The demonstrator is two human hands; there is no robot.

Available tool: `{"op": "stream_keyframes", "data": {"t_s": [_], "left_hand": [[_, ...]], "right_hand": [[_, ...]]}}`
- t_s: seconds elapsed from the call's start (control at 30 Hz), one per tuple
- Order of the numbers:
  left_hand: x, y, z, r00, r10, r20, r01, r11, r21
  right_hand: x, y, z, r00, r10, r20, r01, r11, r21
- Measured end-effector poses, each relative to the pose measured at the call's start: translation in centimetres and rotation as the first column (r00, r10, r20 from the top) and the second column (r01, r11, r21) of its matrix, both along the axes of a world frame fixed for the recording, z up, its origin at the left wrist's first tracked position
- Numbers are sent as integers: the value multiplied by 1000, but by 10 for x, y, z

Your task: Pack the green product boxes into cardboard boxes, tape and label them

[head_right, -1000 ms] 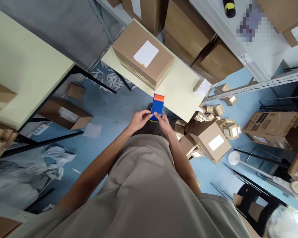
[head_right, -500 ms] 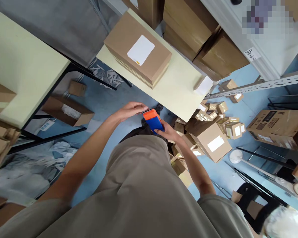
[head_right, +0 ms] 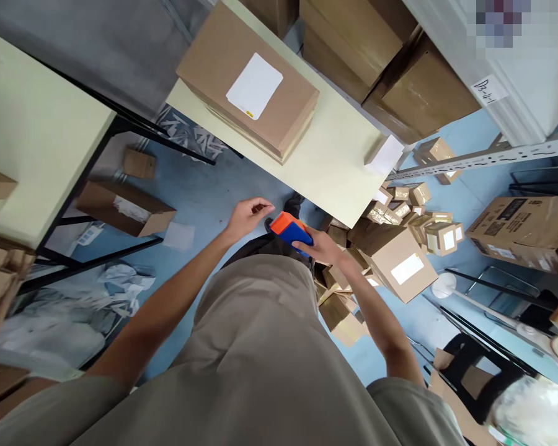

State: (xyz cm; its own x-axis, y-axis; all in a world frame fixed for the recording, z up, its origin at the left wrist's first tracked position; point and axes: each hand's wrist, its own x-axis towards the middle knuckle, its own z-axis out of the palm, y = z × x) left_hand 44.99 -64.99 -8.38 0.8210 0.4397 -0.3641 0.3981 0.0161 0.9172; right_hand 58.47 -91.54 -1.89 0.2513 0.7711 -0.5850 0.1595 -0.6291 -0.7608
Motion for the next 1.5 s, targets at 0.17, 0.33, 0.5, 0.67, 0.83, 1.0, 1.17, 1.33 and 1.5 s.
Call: {"op": "stream_keyframes", "data": {"t_s": [0.17,0.33,0.5,0.67,0.83,1.0,1.17,1.33,1.5], "left_hand": [[4,38,-42,931,362,48,-365,921,136],[37,76,-91,860,501,97,-509,856,89],[65,101,-118,837,520,170,-526,850,-9],[83,106,-122,815,569,112,-564,823,-70],[101,111,-125,816,575,56,-574,818,-30],[123,112,-143,792,609,45,-610,792,20],[140,87,-140,641,763,84,-749,646,-148],[158,67,-97,685,727,50,-691,670,-273],[170,81,-54,814,577,65,-557,807,-193]], "right_hand": [[44,-13,11,942,215,257,-151,958,-246],[59,23,-17,673,374,638,-52,884,-464],[66,48,-66,623,311,717,0,917,-398],[72,47,-104,634,114,765,25,986,-167],[72,54,-122,642,42,766,78,990,-120],[73,67,-123,683,127,719,94,961,-259],[71,67,-120,698,128,705,75,965,-249],[66,64,-114,720,51,692,70,987,-146],[66,83,-96,803,177,569,-51,972,-230]]}}
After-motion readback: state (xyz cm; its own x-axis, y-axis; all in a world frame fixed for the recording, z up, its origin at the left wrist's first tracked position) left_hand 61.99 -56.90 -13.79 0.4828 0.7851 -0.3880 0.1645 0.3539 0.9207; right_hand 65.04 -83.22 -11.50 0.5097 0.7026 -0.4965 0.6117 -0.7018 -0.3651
